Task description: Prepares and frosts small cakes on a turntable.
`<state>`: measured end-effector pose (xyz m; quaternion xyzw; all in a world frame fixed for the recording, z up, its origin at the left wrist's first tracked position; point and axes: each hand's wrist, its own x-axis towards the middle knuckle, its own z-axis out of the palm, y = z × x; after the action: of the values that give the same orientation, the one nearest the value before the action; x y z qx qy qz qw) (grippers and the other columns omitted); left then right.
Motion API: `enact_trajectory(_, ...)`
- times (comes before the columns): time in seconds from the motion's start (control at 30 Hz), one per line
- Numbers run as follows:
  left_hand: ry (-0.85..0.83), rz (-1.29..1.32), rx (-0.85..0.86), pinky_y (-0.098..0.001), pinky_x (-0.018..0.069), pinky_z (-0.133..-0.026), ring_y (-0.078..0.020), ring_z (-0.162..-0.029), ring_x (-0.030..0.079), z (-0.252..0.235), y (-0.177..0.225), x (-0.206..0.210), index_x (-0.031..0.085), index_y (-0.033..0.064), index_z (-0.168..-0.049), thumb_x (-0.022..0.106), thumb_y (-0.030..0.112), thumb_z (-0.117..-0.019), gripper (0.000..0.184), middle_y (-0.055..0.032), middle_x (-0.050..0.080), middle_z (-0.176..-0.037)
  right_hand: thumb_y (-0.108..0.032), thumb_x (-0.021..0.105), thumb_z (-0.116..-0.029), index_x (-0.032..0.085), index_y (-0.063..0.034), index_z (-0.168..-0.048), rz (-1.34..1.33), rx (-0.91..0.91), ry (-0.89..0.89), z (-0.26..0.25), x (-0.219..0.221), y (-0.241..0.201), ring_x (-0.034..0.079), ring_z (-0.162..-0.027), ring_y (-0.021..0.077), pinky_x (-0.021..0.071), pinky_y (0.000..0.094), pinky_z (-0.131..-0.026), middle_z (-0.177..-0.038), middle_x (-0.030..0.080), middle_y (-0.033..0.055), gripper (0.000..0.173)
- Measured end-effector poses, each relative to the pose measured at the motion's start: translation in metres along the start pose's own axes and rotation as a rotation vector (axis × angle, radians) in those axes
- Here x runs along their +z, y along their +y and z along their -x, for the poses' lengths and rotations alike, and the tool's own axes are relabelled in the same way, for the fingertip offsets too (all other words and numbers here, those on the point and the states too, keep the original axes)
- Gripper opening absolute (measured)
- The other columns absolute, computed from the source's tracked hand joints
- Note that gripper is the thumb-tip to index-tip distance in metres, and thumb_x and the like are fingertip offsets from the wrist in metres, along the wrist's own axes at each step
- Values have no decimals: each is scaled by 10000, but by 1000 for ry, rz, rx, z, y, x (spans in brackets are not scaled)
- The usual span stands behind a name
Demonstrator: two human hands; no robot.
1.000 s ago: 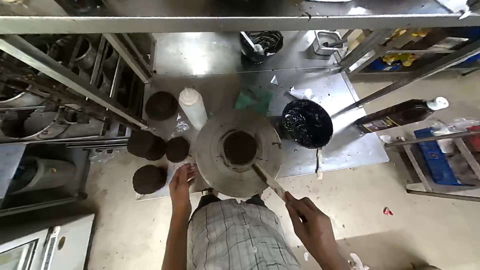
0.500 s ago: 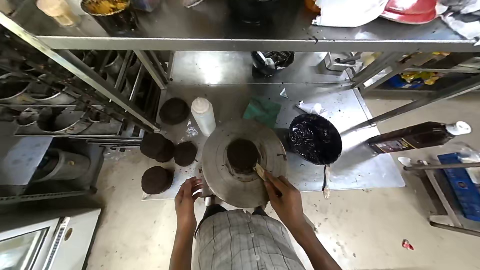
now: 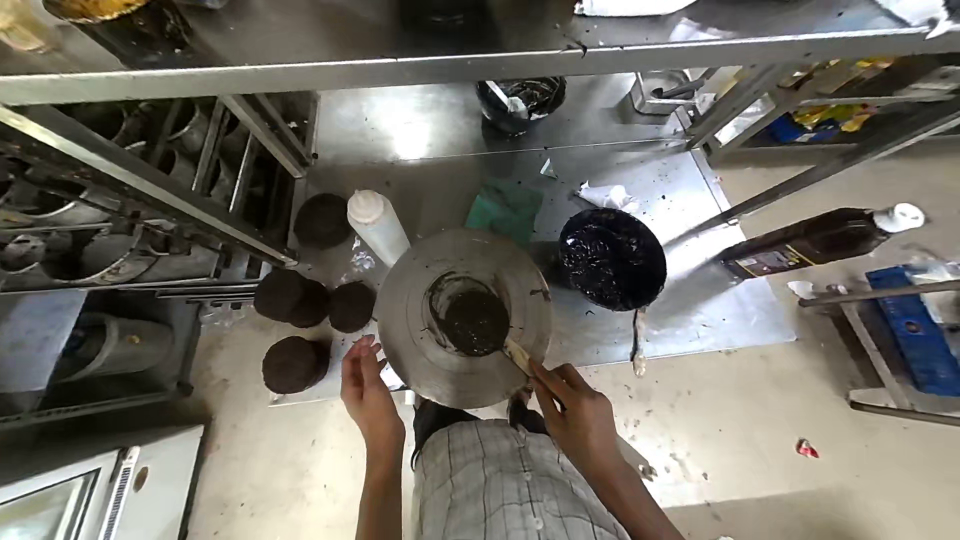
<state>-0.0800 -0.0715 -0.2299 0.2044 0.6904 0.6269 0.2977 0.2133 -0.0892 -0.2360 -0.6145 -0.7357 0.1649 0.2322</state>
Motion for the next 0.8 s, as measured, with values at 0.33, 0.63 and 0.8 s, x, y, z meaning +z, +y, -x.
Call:
enact_trajectory(0.33, -11, -2, -89, -380, 568, -911, -210, -1115, 658, -2, -10, -24, 578, -23, -1277, 438, 211, -1059, 350, -134, 648, -1258, -290, 589, -993, 769, -295, -1229, -5, -23, -45, -5, 8, -16, 634, -613, 103, 549, 313, -505, -922, 698, 14, 297)
enact_trajectory(0.63, -27, -13, -68, -375, 554, -938, -192, -1132, 647, -18, -8, -37, 597, -16, -1255, 424, 239, -1069, 360, -117, 659, -1238, -242, 661, -975, 791, -227, -1178, -258, 29, 80, 13, 25, -14, 628, -690, 12, 557, 204, -565, -944, 696, -16, 241)
enact_trajectory(0.8, -114, 10, -50, -373, 559, -943, -186, -1134, 650, -37, -3, -50, 593, -31, -1252, 446, 210, -1060, 341, -114, 666, -1222, -215, 695, -956, 795, -202, -1164, -252, 65, 204, 24, 34, -35, 642, -727, 17, 567, 196, -599, -945, 699, -12, 231)
